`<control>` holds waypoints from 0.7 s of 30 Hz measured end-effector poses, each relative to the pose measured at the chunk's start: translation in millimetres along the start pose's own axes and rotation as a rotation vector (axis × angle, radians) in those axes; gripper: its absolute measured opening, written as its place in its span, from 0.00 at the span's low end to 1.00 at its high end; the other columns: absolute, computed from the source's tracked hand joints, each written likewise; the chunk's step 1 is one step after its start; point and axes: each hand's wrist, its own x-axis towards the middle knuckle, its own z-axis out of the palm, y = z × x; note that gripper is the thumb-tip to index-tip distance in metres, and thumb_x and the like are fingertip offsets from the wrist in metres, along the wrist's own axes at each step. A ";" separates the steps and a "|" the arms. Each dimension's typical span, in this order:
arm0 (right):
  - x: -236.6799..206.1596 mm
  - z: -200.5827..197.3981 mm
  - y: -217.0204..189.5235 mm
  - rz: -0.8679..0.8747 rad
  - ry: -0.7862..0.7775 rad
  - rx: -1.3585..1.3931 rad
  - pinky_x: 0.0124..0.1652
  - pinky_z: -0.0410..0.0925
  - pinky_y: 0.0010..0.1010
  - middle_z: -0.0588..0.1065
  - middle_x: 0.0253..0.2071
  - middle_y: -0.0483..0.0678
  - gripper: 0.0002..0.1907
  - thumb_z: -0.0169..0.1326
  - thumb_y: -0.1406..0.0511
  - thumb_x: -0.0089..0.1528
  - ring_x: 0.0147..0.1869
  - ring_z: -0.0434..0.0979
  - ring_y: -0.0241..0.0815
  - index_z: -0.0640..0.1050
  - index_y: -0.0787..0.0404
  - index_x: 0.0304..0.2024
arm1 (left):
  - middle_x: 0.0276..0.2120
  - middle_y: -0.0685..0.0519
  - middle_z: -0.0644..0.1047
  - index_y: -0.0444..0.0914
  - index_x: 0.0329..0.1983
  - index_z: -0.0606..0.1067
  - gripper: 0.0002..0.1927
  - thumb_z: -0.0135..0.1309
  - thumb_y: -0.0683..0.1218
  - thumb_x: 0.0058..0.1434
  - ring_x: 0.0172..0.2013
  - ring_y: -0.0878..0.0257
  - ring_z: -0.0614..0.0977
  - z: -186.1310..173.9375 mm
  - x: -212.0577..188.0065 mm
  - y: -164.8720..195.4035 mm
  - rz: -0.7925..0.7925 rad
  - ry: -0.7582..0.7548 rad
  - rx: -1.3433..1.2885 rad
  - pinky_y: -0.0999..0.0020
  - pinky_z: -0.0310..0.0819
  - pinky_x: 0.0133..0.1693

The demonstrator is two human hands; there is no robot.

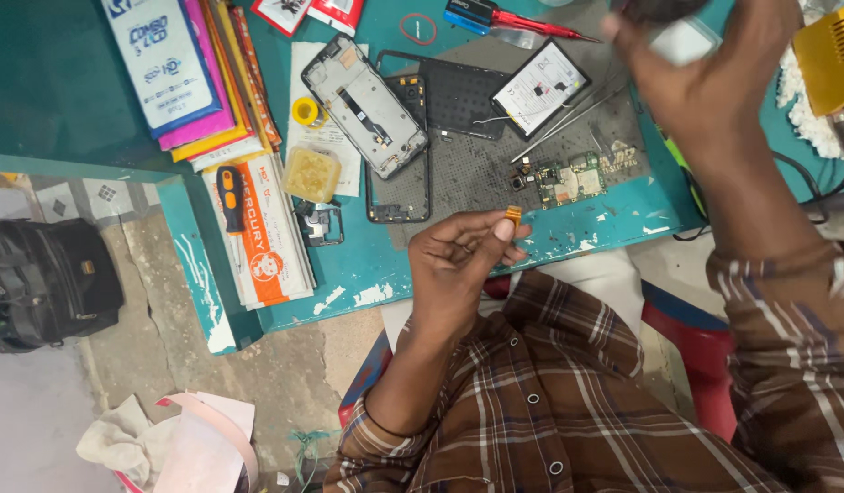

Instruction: The person works on a disassembled smartphone motherboard at a repair bench, using a soldering iron on the board, then brushing the board and applying liquid from a dark bottle onto it. They handle a small component by hand and with tweezers, repositioning the board on the mat as they work.

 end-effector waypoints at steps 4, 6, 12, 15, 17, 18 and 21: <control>-1.6 -29.4 -50.5 -0.246 -0.059 -0.194 0.60 0.68 0.49 0.73 0.56 0.56 0.24 0.71 0.65 0.62 0.62 0.74 0.56 0.75 0.64 0.56 | 0.35 0.43 0.84 0.29 0.44 0.80 0.05 0.59 0.36 0.67 0.32 0.62 0.85 4.9 4.9 -6.9 0.001 0.037 -0.085 0.68 0.83 0.37; -1.1 -39.3 -67.6 -0.322 -0.150 -0.304 0.64 0.66 0.56 0.75 0.58 0.56 0.25 0.75 0.61 0.59 0.65 0.73 0.57 0.80 0.60 0.55 | 0.34 0.42 0.83 0.29 0.43 0.80 0.04 0.60 0.35 0.67 0.31 0.62 0.84 5.8 4.1 -10.6 0.006 0.041 -0.104 0.68 0.82 0.36; -5.4 -48.1 -84.8 -0.482 -0.198 -0.549 0.65 0.60 0.48 0.78 0.53 0.43 0.14 0.72 0.59 0.59 0.62 0.71 0.47 0.86 0.43 0.46 | 0.32 0.44 0.83 0.28 0.39 0.80 0.01 0.59 0.33 0.66 0.31 0.62 0.86 10.7 -4.1 -16.1 0.005 0.069 -0.088 0.69 0.83 0.35; -9.6 -51.4 -80.9 -0.533 -0.172 -0.586 0.66 0.59 0.48 0.78 0.52 0.42 0.14 0.71 0.59 0.59 0.62 0.71 0.47 0.87 0.41 0.48 | 0.31 0.44 0.83 0.27 0.38 0.80 0.01 0.59 0.33 0.66 0.30 0.63 0.85 14.2 -8.1 -15.1 0.007 0.065 -0.081 0.70 0.83 0.35; -10.2 -51.9 -77.2 -0.572 -0.141 -0.584 0.68 0.58 0.49 0.78 0.54 0.42 0.14 0.71 0.58 0.61 0.64 0.70 0.47 0.86 0.41 0.50 | 0.30 0.44 0.83 0.28 0.38 0.80 0.01 0.59 0.33 0.66 0.29 0.64 0.85 16.1 -9.7 -13.8 0.006 0.067 -0.068 0.70 0.84 0.34; -10.1 -51.7 -76.0 -0.591 -0.126 -0.584 0.68 0.58 0.50 0.78 0.55 0.42 0.14 0.71 0.57 0.63 0.65 0.70 0.47 0.86 0.41 0.51 | 0.30 0.44 0.83 0.28 0.38 0.80 0.02 0.59 0.34 0.66 0.29 0.64 0.85 16.5 -9.4 -13.2 0.005 0.063 -0.070 0.70 0.84 0.34; -9.6 -50.9 -75.5 -0.625 -0.116 -0.679 0.68 0.56 0.47 0.78 0.54 0.38 0.13 0.71 0.56 0.61 0.64 0.69 0.43 0.85 0.36 0.48 | 0.30 0.44 0.83 0.28 0.38 0.80 0.02 0.59 0.34 0.66 0.29 0.64 0.85 17.3 -9.0 -12.0 0.005 0.057 -0.074 0.70 0.84 0.34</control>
